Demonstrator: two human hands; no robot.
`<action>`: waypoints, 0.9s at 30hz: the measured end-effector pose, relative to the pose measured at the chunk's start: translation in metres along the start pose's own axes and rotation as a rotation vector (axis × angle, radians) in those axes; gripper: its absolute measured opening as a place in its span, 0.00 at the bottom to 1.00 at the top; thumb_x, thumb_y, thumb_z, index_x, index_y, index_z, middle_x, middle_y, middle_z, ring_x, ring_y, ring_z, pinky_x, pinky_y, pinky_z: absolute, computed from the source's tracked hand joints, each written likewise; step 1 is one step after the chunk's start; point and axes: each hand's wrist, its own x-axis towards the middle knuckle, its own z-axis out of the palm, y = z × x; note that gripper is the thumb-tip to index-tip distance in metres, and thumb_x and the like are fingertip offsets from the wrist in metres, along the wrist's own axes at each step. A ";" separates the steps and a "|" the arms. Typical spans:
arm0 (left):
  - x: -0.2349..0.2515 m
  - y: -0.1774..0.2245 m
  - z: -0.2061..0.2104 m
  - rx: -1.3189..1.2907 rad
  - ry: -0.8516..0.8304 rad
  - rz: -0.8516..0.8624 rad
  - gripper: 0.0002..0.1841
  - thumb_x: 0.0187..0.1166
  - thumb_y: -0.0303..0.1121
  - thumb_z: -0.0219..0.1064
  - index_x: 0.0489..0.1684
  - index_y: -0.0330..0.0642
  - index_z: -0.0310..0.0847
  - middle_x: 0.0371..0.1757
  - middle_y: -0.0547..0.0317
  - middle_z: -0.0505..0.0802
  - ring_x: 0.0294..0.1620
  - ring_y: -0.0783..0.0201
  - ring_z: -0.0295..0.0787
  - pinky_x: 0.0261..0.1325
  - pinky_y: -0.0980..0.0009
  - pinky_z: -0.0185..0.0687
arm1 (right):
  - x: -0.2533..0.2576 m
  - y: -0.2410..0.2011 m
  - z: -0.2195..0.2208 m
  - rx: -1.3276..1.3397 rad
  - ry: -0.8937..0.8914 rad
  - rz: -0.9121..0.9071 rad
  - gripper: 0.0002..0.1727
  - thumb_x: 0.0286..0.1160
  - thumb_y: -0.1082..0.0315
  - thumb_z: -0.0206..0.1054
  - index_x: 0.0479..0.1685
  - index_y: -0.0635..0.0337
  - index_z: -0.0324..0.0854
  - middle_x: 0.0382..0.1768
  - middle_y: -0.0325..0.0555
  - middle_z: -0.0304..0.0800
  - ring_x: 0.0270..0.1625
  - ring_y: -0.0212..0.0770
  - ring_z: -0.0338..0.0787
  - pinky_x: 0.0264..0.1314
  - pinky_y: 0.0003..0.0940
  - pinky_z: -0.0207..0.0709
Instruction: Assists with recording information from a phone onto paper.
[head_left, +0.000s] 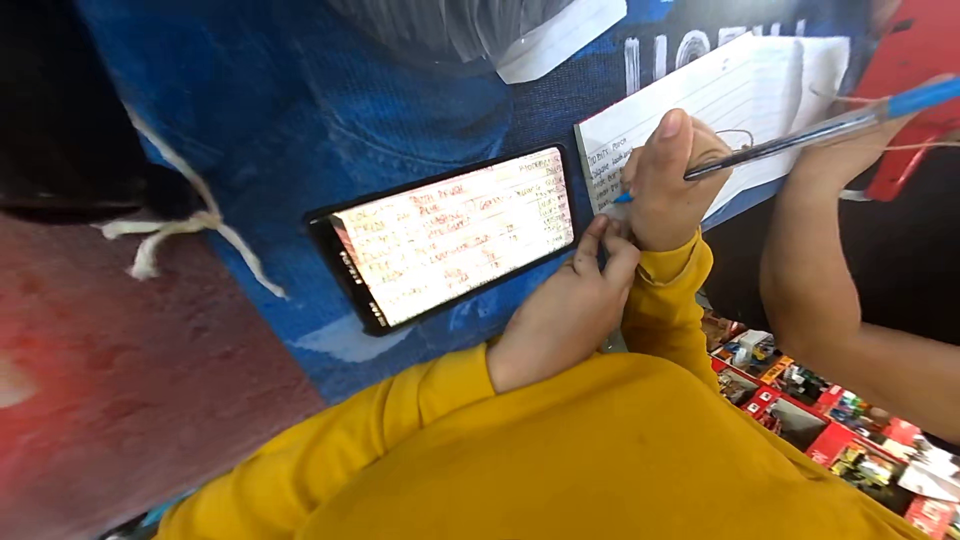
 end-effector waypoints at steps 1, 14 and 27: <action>0.000 0.000 0.001 0.003 0.014 0.003 0.16 0.80 0.16 0.58 0.63 0.29 0.82 0.73 0.36 0.83 0.75 0.40 0.79 0.49 0.68 0.84 | 0.000 -0.001 -0.001 0.007 -0.015 0.010 0.26 0.81 0.75 0.55 0.09 0.45 0.63 0.12 0.20 0.67 0.16 0.14 0.68 0.20 0.13 0.63; 0.003 0.002 -0.005 -0.057 -0.075 -0.017 0.18 0.82 0.17 0.57 0.69 0.26 0.77 0.82 0.35 0.74 0.78 0.39 0.77 0.50 0.65 0.86 | 0.009 0.004 -0.008 0.365 -0.014 0.159 0.27 0.93 0.67 0.42 0.24 0.45 0.82 0.24 0.22 0.87 0.21 0.18 0.84 0.23 0.13 0.79; 0.007 0.000 -0.010 -0.075 -0.153 -0.010 0.18 0.86 0.20 0.53 0.72 0.25 0.74 0.88 0.30 0.64 0.83 0.40 0.72 0.59 0.66 0.83 | 0.013 0.001 -0.008 0.273 -0.049 0.208 0.18 0.96 0.64 0.39 0.44 0.44 0.76 0.38 0.19 0.88 0.33 0.18 0.88 0.34 0.14 0.83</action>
